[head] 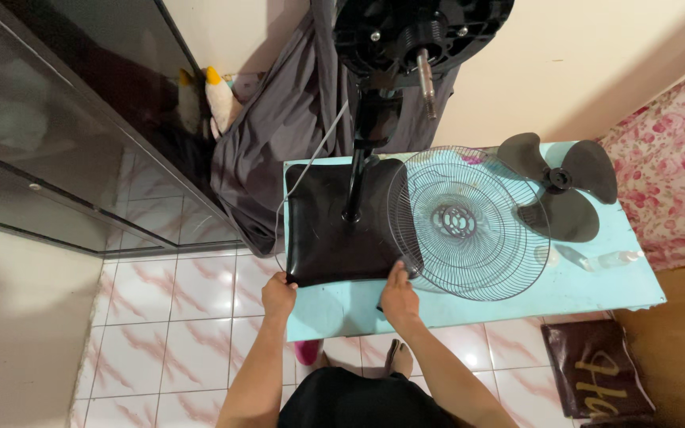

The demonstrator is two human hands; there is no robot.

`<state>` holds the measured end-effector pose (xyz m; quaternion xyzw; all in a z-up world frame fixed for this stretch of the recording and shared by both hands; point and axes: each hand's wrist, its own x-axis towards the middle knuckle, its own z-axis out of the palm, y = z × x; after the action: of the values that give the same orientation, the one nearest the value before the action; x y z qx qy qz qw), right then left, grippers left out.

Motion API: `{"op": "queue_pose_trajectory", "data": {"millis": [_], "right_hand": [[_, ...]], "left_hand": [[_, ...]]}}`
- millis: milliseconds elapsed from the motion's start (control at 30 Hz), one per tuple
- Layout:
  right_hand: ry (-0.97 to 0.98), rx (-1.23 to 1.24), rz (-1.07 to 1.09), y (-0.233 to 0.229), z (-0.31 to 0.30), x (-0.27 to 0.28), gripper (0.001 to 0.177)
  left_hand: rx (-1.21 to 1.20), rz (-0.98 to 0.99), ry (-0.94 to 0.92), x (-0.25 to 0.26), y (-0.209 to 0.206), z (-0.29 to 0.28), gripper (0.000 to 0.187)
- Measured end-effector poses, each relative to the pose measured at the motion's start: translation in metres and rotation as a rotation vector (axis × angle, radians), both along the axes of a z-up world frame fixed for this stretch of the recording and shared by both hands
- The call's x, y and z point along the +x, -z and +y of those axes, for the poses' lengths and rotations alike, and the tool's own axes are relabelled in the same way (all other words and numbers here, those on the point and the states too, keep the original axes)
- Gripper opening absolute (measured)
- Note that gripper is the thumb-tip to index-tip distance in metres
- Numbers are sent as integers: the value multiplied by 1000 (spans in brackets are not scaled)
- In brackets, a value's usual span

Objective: The person assembles a standing fan by attaching the front wire cage to the motor housing, then securing the fan blades to the central hub. The person uses a cloth to wipe the fan base and cage during the process.

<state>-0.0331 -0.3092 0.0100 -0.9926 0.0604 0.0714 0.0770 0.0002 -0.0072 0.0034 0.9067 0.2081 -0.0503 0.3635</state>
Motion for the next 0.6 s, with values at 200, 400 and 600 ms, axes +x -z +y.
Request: {"op": "queue_pose_trajectory", "data": {"millis": [200, 400, 600], "right_hand": [[-152, -20, 15, -21, 10, 5, 77], [24, -5, 12, -24, 23, 26, 68], [-105, 0, -5, -23, 53, 75, 76]], "left_hand": [[-15, -20, 1, 3, 7, 3, 41], [-35, -32, -9, 0, 9, 3, 39], [-86, -68, 24, -1, 10, 6, 37]]}}
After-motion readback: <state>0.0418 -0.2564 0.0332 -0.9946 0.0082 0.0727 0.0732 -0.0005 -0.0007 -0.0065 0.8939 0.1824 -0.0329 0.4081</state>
